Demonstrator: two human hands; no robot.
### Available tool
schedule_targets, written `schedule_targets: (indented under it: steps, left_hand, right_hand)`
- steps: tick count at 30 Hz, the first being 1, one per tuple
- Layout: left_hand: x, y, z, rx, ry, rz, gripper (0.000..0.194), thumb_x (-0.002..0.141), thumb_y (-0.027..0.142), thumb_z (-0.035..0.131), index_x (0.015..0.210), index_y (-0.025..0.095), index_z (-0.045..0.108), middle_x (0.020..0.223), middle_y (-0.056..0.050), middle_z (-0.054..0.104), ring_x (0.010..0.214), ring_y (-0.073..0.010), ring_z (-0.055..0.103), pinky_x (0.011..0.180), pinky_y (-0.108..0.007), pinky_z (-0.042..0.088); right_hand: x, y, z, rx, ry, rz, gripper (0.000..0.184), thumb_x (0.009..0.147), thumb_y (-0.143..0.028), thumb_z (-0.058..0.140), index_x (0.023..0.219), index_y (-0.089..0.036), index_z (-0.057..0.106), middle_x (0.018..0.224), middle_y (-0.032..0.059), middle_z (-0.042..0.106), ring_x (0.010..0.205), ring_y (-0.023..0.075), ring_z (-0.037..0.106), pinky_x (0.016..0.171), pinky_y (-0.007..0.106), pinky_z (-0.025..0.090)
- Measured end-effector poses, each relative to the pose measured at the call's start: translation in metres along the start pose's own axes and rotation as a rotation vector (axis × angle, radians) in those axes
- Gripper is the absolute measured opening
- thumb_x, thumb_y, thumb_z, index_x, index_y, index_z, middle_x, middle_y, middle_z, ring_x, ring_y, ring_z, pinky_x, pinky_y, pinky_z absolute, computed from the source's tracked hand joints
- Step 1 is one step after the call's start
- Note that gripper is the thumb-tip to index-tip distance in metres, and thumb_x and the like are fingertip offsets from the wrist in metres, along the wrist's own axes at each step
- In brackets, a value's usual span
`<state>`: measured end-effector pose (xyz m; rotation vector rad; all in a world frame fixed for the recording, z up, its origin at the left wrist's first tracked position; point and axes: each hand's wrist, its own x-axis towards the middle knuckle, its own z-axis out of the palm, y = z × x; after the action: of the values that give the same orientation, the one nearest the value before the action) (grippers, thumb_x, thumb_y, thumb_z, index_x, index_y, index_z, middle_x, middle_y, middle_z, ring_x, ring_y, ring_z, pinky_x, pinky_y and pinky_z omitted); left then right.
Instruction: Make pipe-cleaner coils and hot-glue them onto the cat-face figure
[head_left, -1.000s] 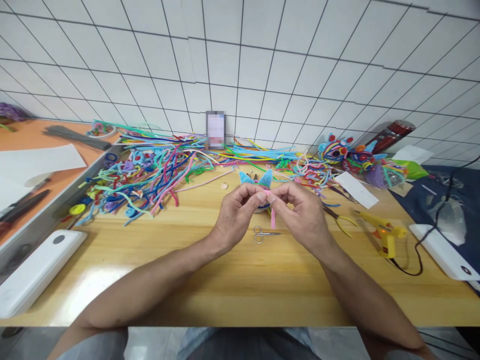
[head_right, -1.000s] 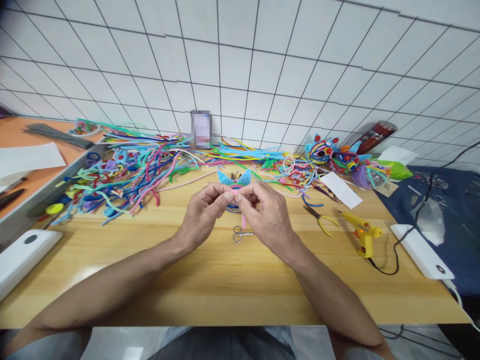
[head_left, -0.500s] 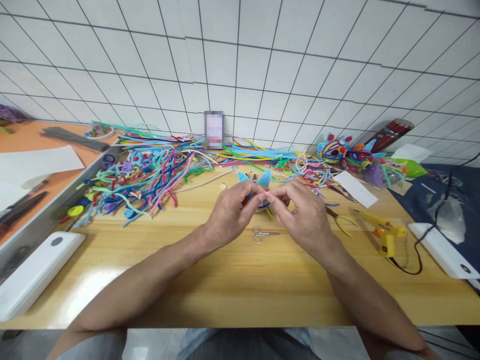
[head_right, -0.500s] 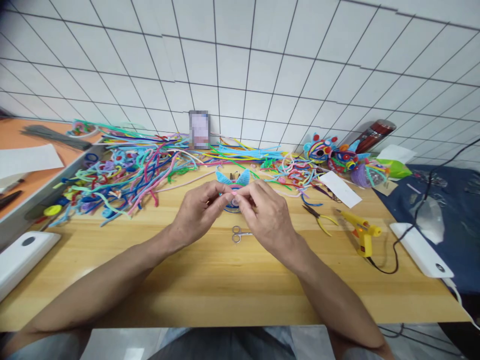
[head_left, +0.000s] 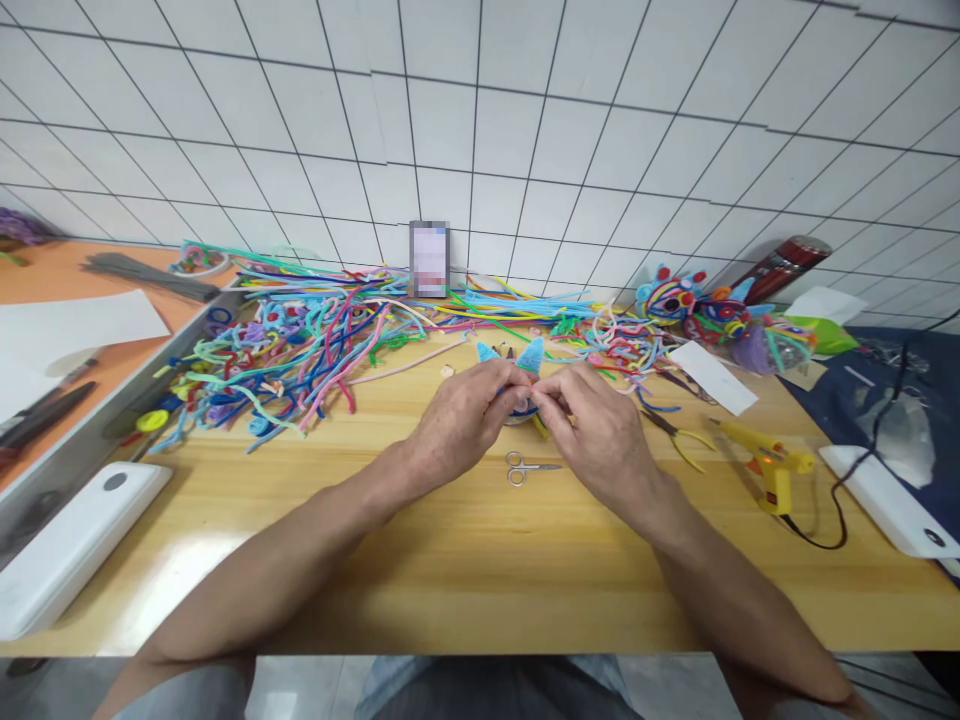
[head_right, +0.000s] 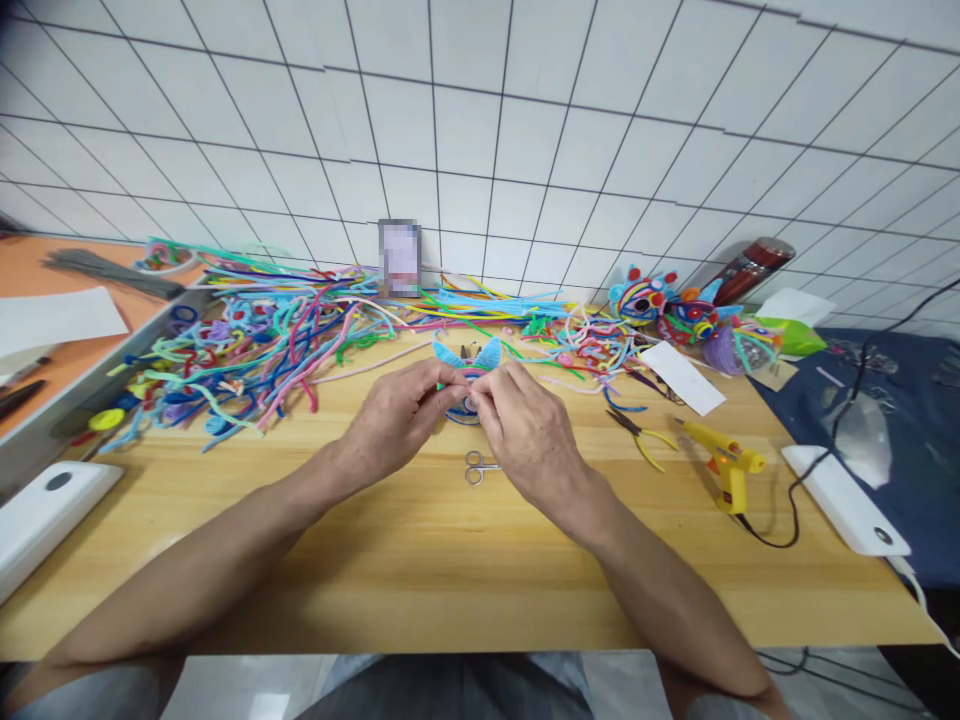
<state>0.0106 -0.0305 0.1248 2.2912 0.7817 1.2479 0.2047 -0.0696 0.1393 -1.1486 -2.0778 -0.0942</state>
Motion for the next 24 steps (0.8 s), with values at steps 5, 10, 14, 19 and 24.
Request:
schedule_targets:
  steps: [5, 10, 14, 19, 24]
  left_hand:
    - [-0.004, 0.002, 0.009, -0.196, 0.078, -0.148, 0.013, 0.105, 0.026, 0.058, 0.096, 0.018, 0.065, 0.084, -0.001, 0.071, 0.077, -0.0133, 0.064, 0.071, -0.025, 0.049]
    - [-0.002, 0.002, 0.015, -0.521, 0.083, -0.286, 0.023, 0.105, 0.036, 0.06, 0.092, 0.018, 0.064, 0.081, -0.001, 0.066, 0.069, -0.0121, 0.059, 0.064, -0.025, 0.048]
    - [0.001, 0.0, 0.007, -0.339, -0.015, -0.17, 0.014, 0.104, 0.03, 0.062, 0.098, 0.018, 0.067, 0.085, -0.001, 0.069, 0.073, -0.0123, 0.06, 0.067, -0.024, 0.047]
    - [0.002, 0.001, -0.003, -0.078, -0.039, 0.005, 0.01, 0.103, 0.02, 0.062, 0.095, 0.018, 0.068, 0.088, -0.002, 0.071, 0.082, -0.0139, 0.064, 0.076, -0.026, 0.049]
    - [-0.001, 0.004, 0.006, -0.375, 0.029, -0.205, 0.019, 0.103, 0.033, 0.064, 0.093, 0.017, 0.066, 0.079, 0.0, 0.066, 0.07, -0.0116, 0.058, 0.066, -0.024, 0.045]
  right_hand:
    - [0.002, -0.003, 0.001, 0.113, 0.039, 0.096, 0.007, 0.101, -0.02, 0.066, 0.095, -0.023, 0.065, 0.08, -0.0005, 0.07, 0.073, 0.0155, 0.065, 0.069, 0.03, 0.048]
    - [0.004, -0.002, -0.001, 0.198, 0.021, 0.186, 0.012, 0.1, -0.024, 0.068, 0.088, -0.022, 0.066, 0.075, -0.0008, 0.069, 0.068, 0.0147, 0.063, 0.064, 0.029, 0.047]
    - [0.003, 0.001, -0.003, 0.107, 0.011, 0.098, 0.014, 0.099, -0.017, 0.066, 0.087, -0.023, 0.063, 0.076, -0.001, 0.068, 0.068, 0.0148, 0.062, 0.064, 0.029, 0.046]
    - [0.001, 0.0, -0.004, -0.038, 0.011, -0.036, 0.012, 0.103, -0.017, 0.06, 0.093, -0.022, 0.064, 0.084, 0.0029, 0.069, 0.078, 0.0179, 0.066, 0.071, 0.031, 0.049]
    - [0.002, -0.001, -0.002, 0.084, 0.062, 0.061, 0.007, 0.1, -0.019, 0.068, 0.094, -0.023, 0.066, 0.081, -0.0003, 0.072, 0.075, 0.0158, 0.067, 0.075, 0.03, 0.051]
